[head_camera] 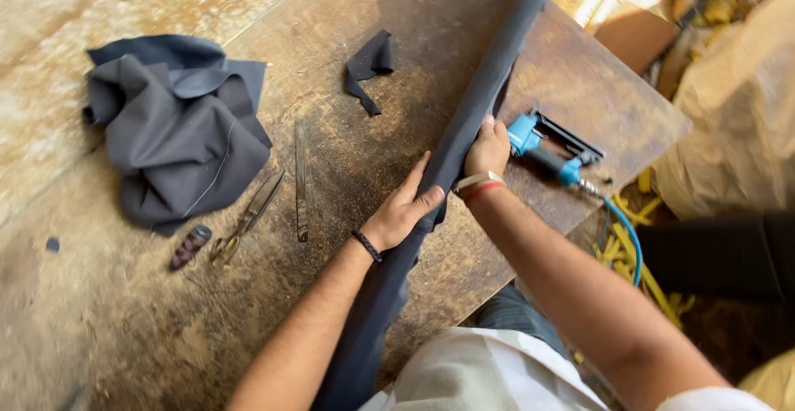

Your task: The person stretches dark fabric around the edge of a long curved wooden frame on a workbench and secures it with a pneumatic staple gun, working along one side and then the other. They fold the fabric over the edge, staple it in place, and use scissors to trim excess fabric from the frame.

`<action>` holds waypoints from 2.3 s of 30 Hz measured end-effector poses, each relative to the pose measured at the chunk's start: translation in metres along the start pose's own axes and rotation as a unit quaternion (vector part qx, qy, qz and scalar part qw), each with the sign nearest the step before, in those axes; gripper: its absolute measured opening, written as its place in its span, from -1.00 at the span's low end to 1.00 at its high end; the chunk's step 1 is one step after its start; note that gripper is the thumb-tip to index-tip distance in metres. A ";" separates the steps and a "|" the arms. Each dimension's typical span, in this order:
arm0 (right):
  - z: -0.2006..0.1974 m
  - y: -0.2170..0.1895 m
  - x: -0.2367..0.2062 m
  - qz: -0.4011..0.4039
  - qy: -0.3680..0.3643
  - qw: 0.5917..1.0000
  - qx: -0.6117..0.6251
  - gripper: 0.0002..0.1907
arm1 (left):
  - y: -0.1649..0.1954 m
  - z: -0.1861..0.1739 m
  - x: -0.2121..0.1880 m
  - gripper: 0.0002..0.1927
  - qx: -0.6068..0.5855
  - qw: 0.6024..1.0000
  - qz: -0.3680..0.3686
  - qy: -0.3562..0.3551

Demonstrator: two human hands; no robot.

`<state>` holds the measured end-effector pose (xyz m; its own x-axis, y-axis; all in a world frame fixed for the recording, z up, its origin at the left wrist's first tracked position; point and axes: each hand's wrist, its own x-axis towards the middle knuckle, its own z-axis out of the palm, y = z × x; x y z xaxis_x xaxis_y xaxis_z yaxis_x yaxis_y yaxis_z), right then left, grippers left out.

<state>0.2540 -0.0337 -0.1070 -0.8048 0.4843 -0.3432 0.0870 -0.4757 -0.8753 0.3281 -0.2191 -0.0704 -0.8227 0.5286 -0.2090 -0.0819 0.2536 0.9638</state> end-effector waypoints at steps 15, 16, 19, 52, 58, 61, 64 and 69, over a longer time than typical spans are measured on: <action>0.019 0.022 -0.002 -0.137 -0.008 0.988 -0.065 -0.69 | 0.017 -0.016 0.140 -0.13 0.214 0.964 0.154 -0.024; 0.020 0.022 -0.003 -0.142 -0.012 0.987 -0.067 -0.70 | 0.025 -0.017 0.159 -0.13 0.255 0.951 0.176 -0.017; 0.026 0.022 -0.003 -0.082 -0.018 0.996 0.001 -0.69 | 0.038 -0.027 0.187 -0.15 0.262 0.950 0.169 0.000; -0.110 -0.050 0.100 0.021 -0.185 0.754 -0.630 -0.19 | 0.086 -0.022 0.089 0.05 0.373 0.902 -0.162 0.142; -0.082 -0.101 0.044 0.004 -0.309 0.896 -0.319 -0.54 | 0.090 -0.017 0.088 0.06 0.403 0.891 -0.150 0.147; -0.053 -0.114 0.029 -0.010 -0.267 0.875 -0.404 -0.56 | 0.091 -0.013 0.090 0.03 0.410 0.873 -0.237 0.118; -0.044 -0.121 0.024 -0.074 -0.267 0.833 -0.479 -0.63 | 0.091 -0.012 0.092 0.09 0.443 0.871 -0.161 0.137; -0.053 -0.107 0.007 -0.068 -0.272 0.855 -0.437 -0.60 | 0.090 -0.012 0.093 0.10 0.437 0.871 -0.185 0.128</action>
<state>0.2702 0.0595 -0.0341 -0.9757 -0.0339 -0.2163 0.1847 0.4035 -0.8962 0.2377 -0.1567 -0.0011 -0.9389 0.1097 -0.3261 -0.0006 0.9472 0.3205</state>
